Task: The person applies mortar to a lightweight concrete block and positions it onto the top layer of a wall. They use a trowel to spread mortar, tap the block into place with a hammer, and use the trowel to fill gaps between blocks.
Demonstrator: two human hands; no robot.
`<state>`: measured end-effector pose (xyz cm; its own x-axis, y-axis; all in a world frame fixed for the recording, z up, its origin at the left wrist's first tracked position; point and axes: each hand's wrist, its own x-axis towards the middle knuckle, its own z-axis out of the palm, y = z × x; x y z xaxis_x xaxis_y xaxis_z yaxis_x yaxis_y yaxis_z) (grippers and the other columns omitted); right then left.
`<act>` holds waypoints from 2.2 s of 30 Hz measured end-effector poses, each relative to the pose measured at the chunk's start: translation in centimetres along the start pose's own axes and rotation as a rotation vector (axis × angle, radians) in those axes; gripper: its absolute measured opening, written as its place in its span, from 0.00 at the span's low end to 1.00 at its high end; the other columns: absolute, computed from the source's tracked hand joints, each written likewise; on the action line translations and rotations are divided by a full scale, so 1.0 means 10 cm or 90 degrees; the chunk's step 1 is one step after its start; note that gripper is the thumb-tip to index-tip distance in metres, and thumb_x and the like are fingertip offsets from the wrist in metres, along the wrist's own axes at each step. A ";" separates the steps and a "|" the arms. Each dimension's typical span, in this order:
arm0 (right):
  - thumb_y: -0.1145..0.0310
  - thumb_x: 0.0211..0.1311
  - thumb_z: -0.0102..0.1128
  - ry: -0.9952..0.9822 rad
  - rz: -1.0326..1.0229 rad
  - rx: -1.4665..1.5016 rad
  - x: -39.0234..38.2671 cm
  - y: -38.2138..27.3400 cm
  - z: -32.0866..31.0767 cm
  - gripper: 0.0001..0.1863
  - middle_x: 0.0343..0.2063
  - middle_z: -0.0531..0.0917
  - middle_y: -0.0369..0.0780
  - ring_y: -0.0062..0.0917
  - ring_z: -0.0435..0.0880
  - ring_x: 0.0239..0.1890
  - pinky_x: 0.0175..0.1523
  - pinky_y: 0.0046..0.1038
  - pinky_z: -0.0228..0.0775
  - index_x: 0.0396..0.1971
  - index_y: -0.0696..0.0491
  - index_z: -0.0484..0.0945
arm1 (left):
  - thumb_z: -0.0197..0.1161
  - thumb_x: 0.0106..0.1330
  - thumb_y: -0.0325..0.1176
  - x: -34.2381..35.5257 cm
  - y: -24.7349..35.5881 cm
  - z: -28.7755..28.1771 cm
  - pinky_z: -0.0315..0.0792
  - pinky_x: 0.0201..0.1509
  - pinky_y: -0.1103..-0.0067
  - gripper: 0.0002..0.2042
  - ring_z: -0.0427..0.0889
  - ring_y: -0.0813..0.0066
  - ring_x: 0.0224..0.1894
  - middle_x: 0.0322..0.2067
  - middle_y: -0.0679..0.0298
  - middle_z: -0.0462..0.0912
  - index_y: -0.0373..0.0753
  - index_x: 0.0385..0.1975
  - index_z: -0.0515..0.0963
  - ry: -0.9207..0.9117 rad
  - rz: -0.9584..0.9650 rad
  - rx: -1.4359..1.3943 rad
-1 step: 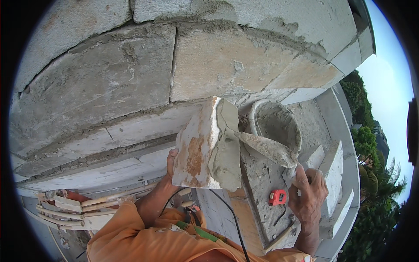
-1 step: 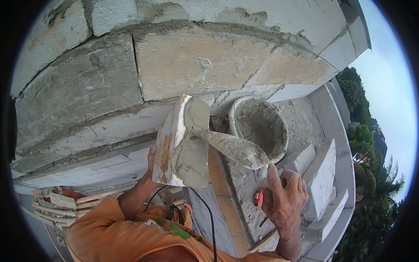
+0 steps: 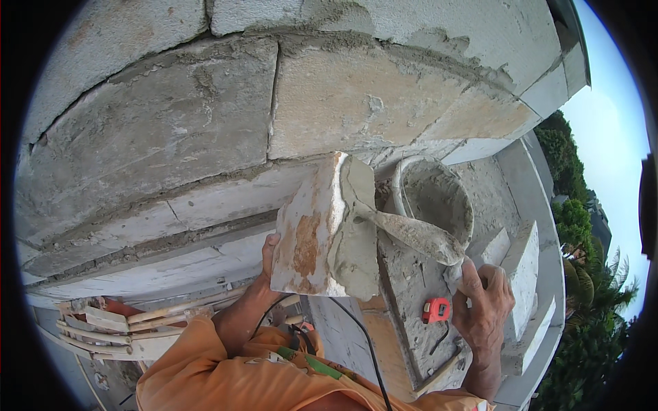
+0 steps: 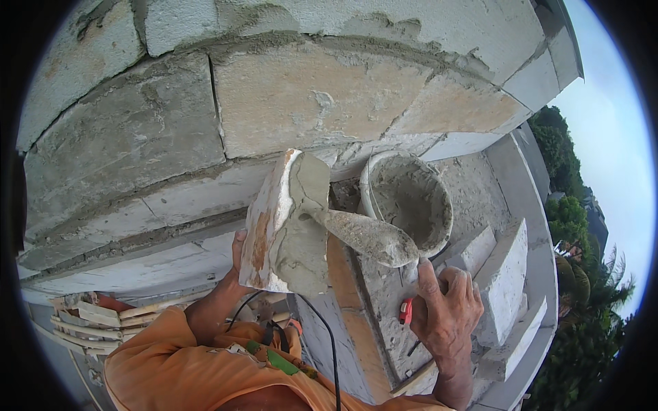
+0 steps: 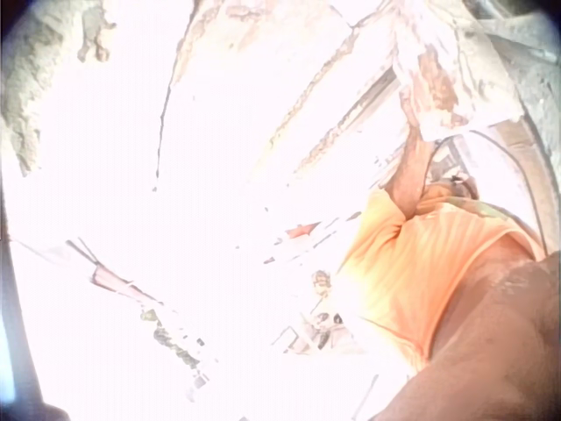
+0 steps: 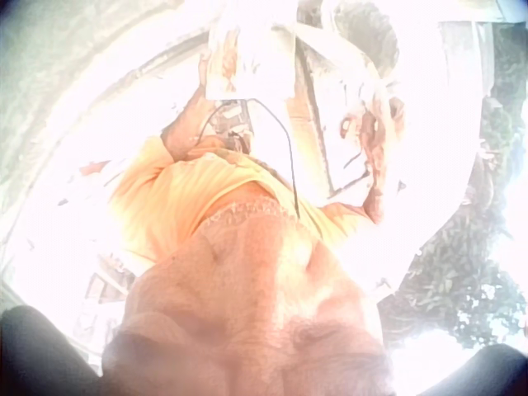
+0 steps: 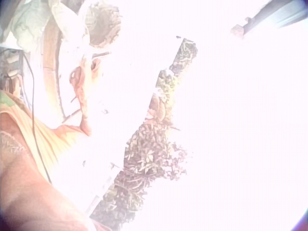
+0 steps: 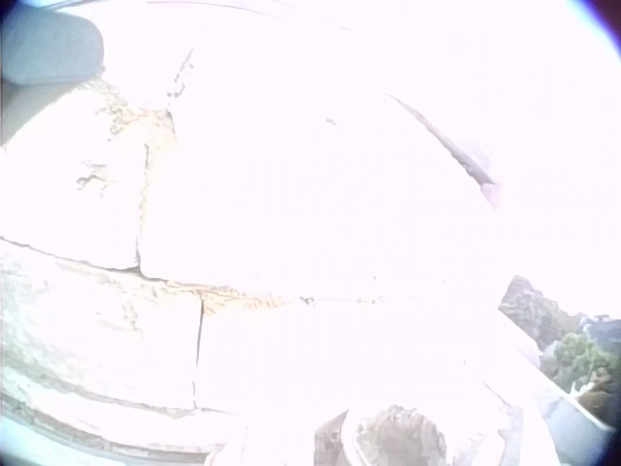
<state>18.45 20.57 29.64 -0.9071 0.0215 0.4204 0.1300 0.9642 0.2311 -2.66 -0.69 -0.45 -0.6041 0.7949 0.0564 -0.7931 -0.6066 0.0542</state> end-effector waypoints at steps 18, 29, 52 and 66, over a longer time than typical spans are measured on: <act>0.81 0.36 0.66 0.026 0.009 0.005 -0.12 0.05 0.03 0.32 0.30 0.73 0.39 0.33 0.75 0.29 0.33 0.36 0.68 0.50 0.49 0.80 | 0.60 0.58 0.51 -0.07 0.00 0.11 0.69 0.70 0.58 0.42 0.73 0.54 0.65 0.67 0.52 0.69 0.40 0.73 0.58 0.003 -0.027 -0.030; 0.75 0.38 0.69 -0.021 0.012 0.032 -0.35 -0.03 0.15 0.35 0.32 0.73 0.37 0.30 0.75 0.30 0.33 0.35 0.67 0.55 0.45 0.77 | 0.59 0.57 0.57 -0.07 -0.01 -0.15 0.62 0.73 0.53 0.46 0.67 0.49 0.69 0.70 0.51 0.64 0.43 0.75 0.55 0.049 -0.016 0.077; 0.69 0.62 0.65 0.693 0.753 1.099 -1.95 -1.55 0.41 0.28 0.55 0.79 0.46 0.32 0.82 0.54 0.59 0.39 0.77 0.59 0.63 0.68 | 0.69 0.47 0.57 0.28 -1.55 0.70 0.71 0.65 0.54 0.50 0.69 0.53 0.65 0.66 0.57 0.67 0.45 0.72 0.58 -0.075 -0.210 0.223; 0.72 0.53 0.57 0.959 0.967 0.758 -3.25 -1.10 0.11 0.31 0.54 0.77 0.46 0.39 0.80 0.56 0.60 0.47 0.76 0.61 0.59 0.69 | 0.71 0.53 0.35 0.03 -3.13 0.43 0.73 0.65 0.65 0.31 0.78 0.64 0.59 0.52 0.62 0.80 0.38 0.60 0.71 -0.164 -0.711 0.226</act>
<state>46.08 9.59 12.47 0.3820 0.9224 -0.0567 -0.5288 0.1679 -0.8320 22.35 18.49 2.13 0.4693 0.8830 -0.0013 -0.7790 0.4148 0.4702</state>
